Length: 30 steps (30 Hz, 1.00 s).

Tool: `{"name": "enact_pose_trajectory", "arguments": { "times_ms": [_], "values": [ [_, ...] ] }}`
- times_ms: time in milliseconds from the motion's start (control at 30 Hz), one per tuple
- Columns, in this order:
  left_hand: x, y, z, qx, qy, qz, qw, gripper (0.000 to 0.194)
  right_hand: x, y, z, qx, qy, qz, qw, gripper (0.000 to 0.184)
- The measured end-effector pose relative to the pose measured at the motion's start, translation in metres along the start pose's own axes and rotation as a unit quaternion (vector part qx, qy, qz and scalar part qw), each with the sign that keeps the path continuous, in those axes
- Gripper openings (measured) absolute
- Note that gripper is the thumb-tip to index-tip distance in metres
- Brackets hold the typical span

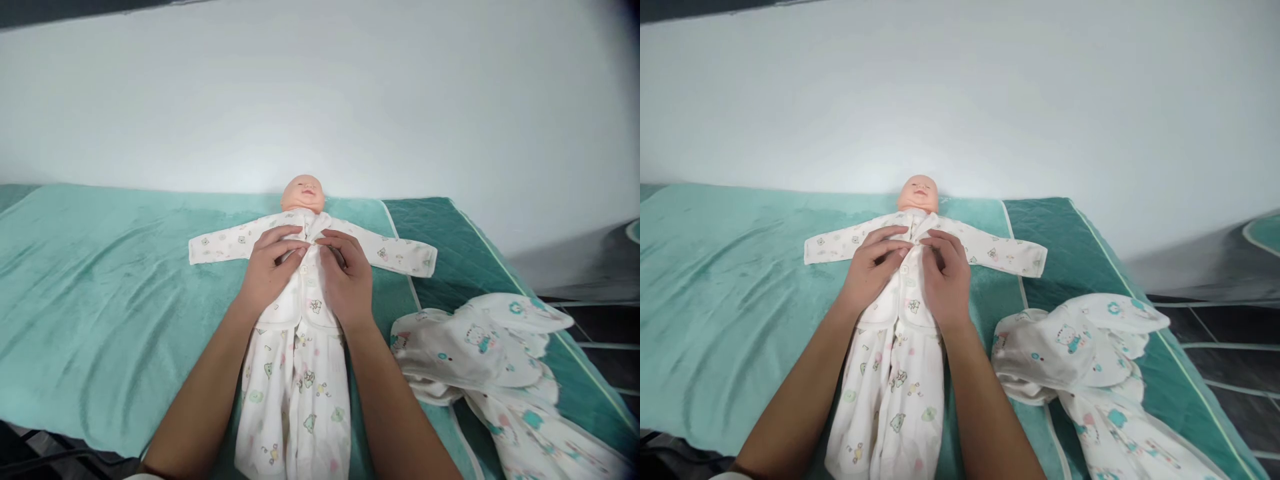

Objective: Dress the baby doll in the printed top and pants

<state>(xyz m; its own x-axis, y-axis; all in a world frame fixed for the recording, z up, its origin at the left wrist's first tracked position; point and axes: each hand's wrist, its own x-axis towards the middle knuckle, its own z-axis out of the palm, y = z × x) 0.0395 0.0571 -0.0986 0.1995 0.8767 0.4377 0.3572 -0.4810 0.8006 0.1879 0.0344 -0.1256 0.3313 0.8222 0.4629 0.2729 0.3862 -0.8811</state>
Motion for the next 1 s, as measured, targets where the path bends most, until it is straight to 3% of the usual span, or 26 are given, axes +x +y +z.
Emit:
{"name": "enact_pose_trajectory", "arguments": {
  "times_ms": [167, 333, 467, 633, 1000],
  "values": [
    [-0.004, -0.004, -0.007, -0.031, -0.007, -0.011, 0.999, 0.012, 0.002, -0.005, -0.007, 0.010, -0.044, 0.003, 0.999, 0.016],
    [-0.004, 0.000, -0.019, -0.046, -0.092, -0.033, 0.994, 0.012, 0.006, -0.009, -0.018, -0.007, -0.163, 0.009, 0.987, 0.014],
    [-0.005, 0.002, -0.028, -0.062, -0.150, -0.058, 0.985, 0.014, 0.008, -0.011, -0.025, -0.019, -0.219, 0.021, 0.975, 0.013],
    [-0.004, 0.004, -0.032, -0.086, -0.183, -0.060, 0.977, 0.013, 0.010, -0.012, -0.027, -0.032, -0.243, 0.008, 0.970, 0.013],
    [-0.003, 0.001, -0.030, -0.081, -0.184, -0.041, 0.979, 0.015, 0.011, -0.011, -0.032, -0.009, -0.267, -0.016, 0.964, 0.011]
  ]
}}
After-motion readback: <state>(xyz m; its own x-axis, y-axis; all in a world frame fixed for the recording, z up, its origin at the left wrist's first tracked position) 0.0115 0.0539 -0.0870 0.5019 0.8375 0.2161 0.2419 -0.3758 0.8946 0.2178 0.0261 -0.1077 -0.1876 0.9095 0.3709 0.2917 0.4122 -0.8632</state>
